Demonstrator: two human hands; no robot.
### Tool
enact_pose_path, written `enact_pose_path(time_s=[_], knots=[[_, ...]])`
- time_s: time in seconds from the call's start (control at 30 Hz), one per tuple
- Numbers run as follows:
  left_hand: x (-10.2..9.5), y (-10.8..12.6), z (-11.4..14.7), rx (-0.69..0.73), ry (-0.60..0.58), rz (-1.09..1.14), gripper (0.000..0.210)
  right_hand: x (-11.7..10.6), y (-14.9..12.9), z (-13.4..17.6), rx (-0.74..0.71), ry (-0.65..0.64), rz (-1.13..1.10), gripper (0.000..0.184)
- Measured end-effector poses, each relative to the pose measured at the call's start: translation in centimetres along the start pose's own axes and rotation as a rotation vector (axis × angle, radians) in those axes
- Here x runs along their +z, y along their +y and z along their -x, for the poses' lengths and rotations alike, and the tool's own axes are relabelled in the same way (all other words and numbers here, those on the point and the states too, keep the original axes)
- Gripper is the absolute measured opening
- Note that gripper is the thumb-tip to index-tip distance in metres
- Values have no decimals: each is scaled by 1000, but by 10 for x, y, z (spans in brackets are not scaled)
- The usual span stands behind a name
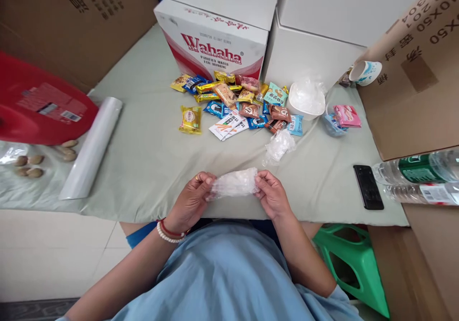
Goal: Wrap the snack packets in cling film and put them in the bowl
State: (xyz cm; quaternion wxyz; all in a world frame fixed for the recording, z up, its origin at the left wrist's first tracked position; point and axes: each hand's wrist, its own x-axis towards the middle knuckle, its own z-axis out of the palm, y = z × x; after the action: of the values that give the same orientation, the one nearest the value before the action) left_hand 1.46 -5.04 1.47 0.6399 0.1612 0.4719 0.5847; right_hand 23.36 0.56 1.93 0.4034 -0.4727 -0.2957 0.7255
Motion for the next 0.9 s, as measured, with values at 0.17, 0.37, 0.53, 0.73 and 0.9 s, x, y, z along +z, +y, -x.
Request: enact_pose_path(time_s=[0.17,0.37,0.53,0.73,0.9], knots=[[-17,0,-2,-43,-51,37,51,-13,-4,0,15,36,-146,37],[-20,-5,4,541,-79,-700,60,-5,-7,-4,79,-67,-156,36],[-10,0,-4,467,-109,-801,26,-1,-12,-8,152,-117,-112,37],[-12,-7,-17,200,192,-390,46,-17,-10,-2,-116,107,320,38],[-8,-14,-16,213,272,-374,45,-6,4,20,-535,-25,784,40]])
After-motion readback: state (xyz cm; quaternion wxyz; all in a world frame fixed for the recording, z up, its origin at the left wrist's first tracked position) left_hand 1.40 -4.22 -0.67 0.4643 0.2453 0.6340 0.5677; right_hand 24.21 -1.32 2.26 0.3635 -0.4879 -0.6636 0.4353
